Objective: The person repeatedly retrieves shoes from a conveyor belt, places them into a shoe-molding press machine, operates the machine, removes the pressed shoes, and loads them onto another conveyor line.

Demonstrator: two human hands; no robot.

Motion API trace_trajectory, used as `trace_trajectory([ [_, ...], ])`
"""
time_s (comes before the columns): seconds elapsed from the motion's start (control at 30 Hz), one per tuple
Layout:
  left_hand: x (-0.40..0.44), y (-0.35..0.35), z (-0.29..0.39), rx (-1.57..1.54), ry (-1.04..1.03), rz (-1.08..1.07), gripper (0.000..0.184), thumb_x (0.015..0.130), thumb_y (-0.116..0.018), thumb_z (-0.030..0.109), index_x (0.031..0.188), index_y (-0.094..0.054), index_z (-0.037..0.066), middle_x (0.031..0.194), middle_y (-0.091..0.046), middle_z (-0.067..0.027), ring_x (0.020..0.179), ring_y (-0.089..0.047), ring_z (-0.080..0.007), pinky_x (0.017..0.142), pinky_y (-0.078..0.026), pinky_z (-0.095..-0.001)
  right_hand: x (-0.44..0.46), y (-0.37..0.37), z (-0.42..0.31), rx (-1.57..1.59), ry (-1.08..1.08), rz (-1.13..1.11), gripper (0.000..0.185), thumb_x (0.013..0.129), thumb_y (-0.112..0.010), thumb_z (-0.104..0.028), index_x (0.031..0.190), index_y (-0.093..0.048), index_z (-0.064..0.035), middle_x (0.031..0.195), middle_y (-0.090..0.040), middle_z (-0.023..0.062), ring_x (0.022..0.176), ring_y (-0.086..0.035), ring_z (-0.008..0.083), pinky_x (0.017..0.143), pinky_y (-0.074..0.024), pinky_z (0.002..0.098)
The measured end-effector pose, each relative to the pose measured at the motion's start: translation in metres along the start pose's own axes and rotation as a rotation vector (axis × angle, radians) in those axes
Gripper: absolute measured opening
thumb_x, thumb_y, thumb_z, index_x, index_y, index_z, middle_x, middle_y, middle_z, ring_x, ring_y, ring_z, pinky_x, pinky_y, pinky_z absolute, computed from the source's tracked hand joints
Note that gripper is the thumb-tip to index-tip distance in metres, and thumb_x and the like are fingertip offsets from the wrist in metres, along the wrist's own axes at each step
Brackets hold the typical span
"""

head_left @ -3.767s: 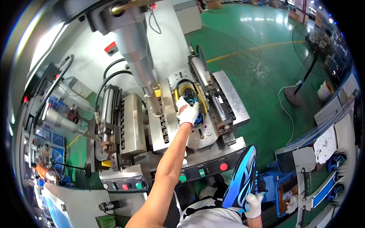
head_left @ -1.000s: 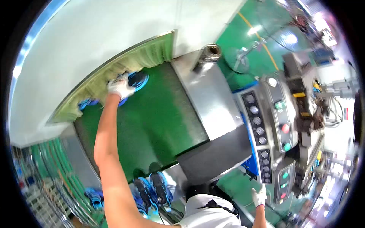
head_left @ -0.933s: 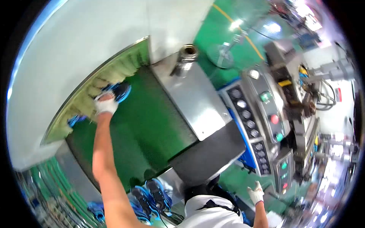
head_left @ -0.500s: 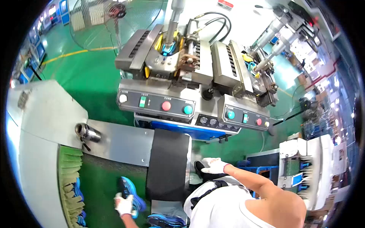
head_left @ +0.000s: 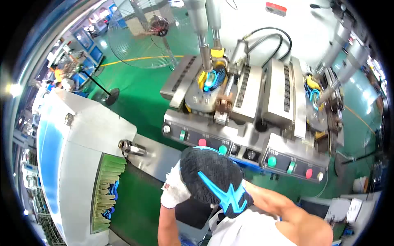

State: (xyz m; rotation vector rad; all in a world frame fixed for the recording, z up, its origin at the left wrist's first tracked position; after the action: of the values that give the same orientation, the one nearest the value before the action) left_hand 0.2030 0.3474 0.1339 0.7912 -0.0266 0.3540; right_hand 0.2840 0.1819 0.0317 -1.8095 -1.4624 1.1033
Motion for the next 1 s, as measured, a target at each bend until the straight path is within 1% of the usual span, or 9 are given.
trace_trajectory([
  [0.13,0.146,-0.008,0.048,-0.291,0.04,0.002,0.056,0.091,-0.07,0.012,0.144,-0.053,0.004,0.142,-0.057,-0.018,0.131,-0.057,-0.0327,0.111,-0.045,-0.0418,-0.046,0.061,-0.095,-0.035,0.181,0.144,0.047,0.096,-0.061,-0.033,0.127,-0.064,0.0026,0.112,-0.072,0.0116,0.098,-0.069,0.019,0.085,-0.0566,0.031],
  [0.27,0.284,-0.046,0.01,0.108,-0.064,-0.079,0.057,0.095,-0.065,0.03,0.144,-0.051,0.003,0.146,-0.052,-0.0213,0.134,-0.052,-0.0361,0.115,-0.039,-0.0414,-0.106,0.113,-0.16,-0.044,0.348,0.309,0.046,0.093,-0.063,-0.029,0.126,-0.064,0.0037,0.109,-0.072,0.012,0.094,-0.069,0.0194,0.082,-0.0571,0.0313],
  [0.4,0.396,-0.087,-0.036,0.227,-0.072,-0.008,0.066,0.092,-0.068,0.03,0.148,-0.045,0.003,0.147,-0.049,-0.0215,0.139,-0.046,-0.0371,0.119,-0.034,-0.0421,-0.13,0.131,-0.159,0.004,0.377,0.432,0.045,0.091,-0.065,-0.024,0.125,-0.064,0.0048,0.106,-0.072,0.0123,0.09,-0.069,0.0197,0.079,-0.0576,0.0317],
  [0.5,0.452,-0.109,-0.059,0.319,-0.048,0.131,0.078,0.085,-0.075,0.033,0.148,-0.042,0.001,0.146,-0.047,-0.0265,0.136,-0.047,-0.0411,0.115,-0.039,-0.0451,-0.141,0.132,-0.14,0.068,0.399,0.541,0.044,0.088,-0.066,-0.02,0.124,-0.063,0.0056,0.104,-0.073,0.0126,0.087,-0.069,0.02,0.077,-0.058,0.0319],
  [0.6,0.48,-0.135,-0.084,0.422,0.076,0.172,0.082,0.082,-0.076,0.039,0.15,-0.042,0.007,0.141,-0.052,-0.0263,0.129,-0.053,-0.0427,0.103,-0.046,-0.0521,-0.155,0.131,-0.124,0.122,0.431,0.659,0.044,0.086,-0.068,-0.017,0.123,-0.063,0.0064,0.102,-0.073,0.0128,0.084,-0.069,0.0203,0.075,-0.0584,0.0321],
  [0.73,0.513,-0.142,-0.104,0.572,0.22,0.001,0.076,0.078,-0.079,0.042,0.141,-0.049,0.011,0.135,-0.058,-0.0222,0.118,-0.062,-0.0437,0.102,-0.047,-0.0535,-0.172,0.133,-0.118,0.132,0.468,0.785,0.044,0.083,-0.07,-0.012,0.122,-0.063,0.0076,0.099,-0.073,0.0132,0.08,-0.07,0.0207,0.072,-0.059,0.0325],
  [0.83,0.526,-0.104,-0.09,0.443,0.255,-0.037,0.07,0.077,-0.078,0.042,0.136,-0.054,0.012,0.134,-0.061,-0.0202,0.127,-0.058,-0.0375,0.109,-0.043,-0.0512,-0.175,0.132,-0.125,0.094,0.487,0.809,0.045,0.081,-0.071,-0.009,0.122,-0.062,0.0084,0.097,-0.073,0.0134,0.077,-0.07,0.0209,0.07,-0.0594,0.0327],
  [0.97,0.452,-0.016,-0.027,0.343,0.213,0.15,0.071,0.076,-0.075,0.045,0.136,-0.057,0.012,0.134,-0.063,-0.0182,0.126,-0.059,-0.0364,0.108,-0.044,-0.048,-0.147,0.141,-0.132,0.038,0.394,0.669,0.046,0.078,-0.073,-0.004,0.12,-0.062,0.0095,0.094,-0.073,0.0138,0.073,-0.07,0.0213,0.067,-0.0599,0.033],
  [1.0,0.424,0.002,-0.022,0.266,0.119,0.256,0.065,0.076,-0.077,0.041,0.129,-0.061,0.008,0.128,-0.066,-0.0171,0.12,-0.063,-0.0369,0.104,-0.048,-0.045,-0.126,0.086,-0.176,0.124,0.528,0.716,0.04,0.08,-0.069,-0.003,0.118,-0.063,0.0092,0.097,-0.073,0.0152,0.079,-0.072,0.0237,0.071,-0.0611,0.0358],
])
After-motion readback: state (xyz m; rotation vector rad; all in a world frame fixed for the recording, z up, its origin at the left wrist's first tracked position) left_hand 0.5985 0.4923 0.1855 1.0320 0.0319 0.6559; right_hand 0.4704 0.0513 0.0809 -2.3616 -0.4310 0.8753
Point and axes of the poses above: each hand's wrist, its own x-axis towards the middle knuckle, its own y-axis out of the back of the hand, z = x × y, the point moved 7 cm from there along x, towards the middle knuckle
